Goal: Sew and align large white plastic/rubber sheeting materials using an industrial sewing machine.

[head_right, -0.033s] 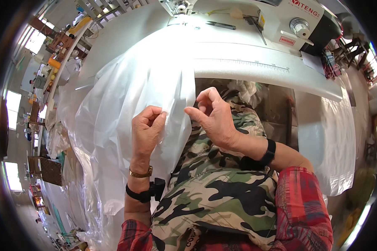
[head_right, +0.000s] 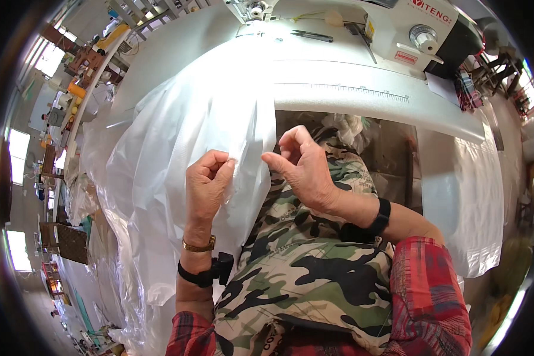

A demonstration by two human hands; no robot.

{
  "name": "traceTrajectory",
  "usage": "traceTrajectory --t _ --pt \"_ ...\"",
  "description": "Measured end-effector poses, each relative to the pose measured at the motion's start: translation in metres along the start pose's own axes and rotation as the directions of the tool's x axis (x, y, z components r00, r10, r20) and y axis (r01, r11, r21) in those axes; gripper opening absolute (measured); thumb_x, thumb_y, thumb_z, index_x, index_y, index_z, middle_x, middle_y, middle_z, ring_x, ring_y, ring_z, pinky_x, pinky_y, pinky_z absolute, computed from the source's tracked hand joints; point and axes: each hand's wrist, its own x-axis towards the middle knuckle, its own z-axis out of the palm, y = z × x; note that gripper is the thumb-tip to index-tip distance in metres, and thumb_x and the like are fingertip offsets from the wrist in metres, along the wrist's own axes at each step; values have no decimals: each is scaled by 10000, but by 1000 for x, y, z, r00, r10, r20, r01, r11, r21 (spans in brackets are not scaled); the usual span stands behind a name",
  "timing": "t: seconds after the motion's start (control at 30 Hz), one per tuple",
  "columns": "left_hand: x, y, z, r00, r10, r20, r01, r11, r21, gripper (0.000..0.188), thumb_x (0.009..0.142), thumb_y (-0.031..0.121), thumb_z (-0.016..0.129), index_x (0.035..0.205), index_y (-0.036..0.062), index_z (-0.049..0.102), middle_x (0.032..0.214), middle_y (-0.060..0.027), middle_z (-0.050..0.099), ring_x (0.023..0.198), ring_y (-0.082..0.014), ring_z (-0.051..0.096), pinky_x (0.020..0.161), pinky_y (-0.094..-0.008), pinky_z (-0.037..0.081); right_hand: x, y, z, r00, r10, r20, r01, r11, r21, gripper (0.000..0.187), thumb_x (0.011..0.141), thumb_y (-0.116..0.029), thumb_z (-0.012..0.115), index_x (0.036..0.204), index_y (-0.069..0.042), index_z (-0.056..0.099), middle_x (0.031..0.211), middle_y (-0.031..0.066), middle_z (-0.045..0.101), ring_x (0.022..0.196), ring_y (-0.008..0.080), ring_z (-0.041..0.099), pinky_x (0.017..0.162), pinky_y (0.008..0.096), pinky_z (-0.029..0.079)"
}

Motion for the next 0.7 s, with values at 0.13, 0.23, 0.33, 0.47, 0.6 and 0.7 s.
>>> traceTrajectory --t 0.13,0.23,0.33,0.47,0.6,0.7 --pt "1 2 0 1000 17 0 -17 1000 14 94 917 63 599 871 -12 631 664 61 555 593 5 449 523 -178 359 -4 11 7 974 32 226 -50 996 76 225 882 -175 705 840 -1 569 733 -16 525 659 51 463 575 226 420" --pt "1 4 -1 999 33 16 -33 999 26 96 918 67 601 889 -17 636 681 51 577 607 -2 471 537 -179 379 -5 10 15 959 4 283 -11 1000 26 217 897 -162 677 828 14 573 710 -19 507 651 46 453 566 233 417" --pt "0 4 0 999 31 21 -33 998 57 97 919 62 595 915 -22 644 698 45 588 623 -4 482 551 -179 392 -8 2 25 935 -31 352 14 999 52 245 917 -159 616 789 33 534 665 -2 461 643 50 438 554 252 407" --pt "1 2 -1 998 44 55 -44 999 10 99 917 56 595 931 -27 646 706 44 585 637 -5 479 558 -183 393 -16 -9 35 899 -111 424 110 994 25 238 897 -164 592 783 31 517 635 95 497 597 167 500 571 332 437" --pt "1 2 -6 998 5 60 -5 1000 10 104 926 47 575 937 -32 642 729 47 576 667 -6 471 578 -181 387 -24 -17 36 844 -197 499 295 947 -125 223 886 -195 601 805 6 550 701 196 596 680 376 606 629 432 480" --pt "0 1 -6 996 -61 61 63 998 -30 114 946 59 560 918 -26 631 744 49 567 675 -9 454 585 -175 373 -30 -20 45 782 -236 576 433 871 -231 192 879 -192 601 821 -13 567 736 191 621 738 393 631 654 458 502"
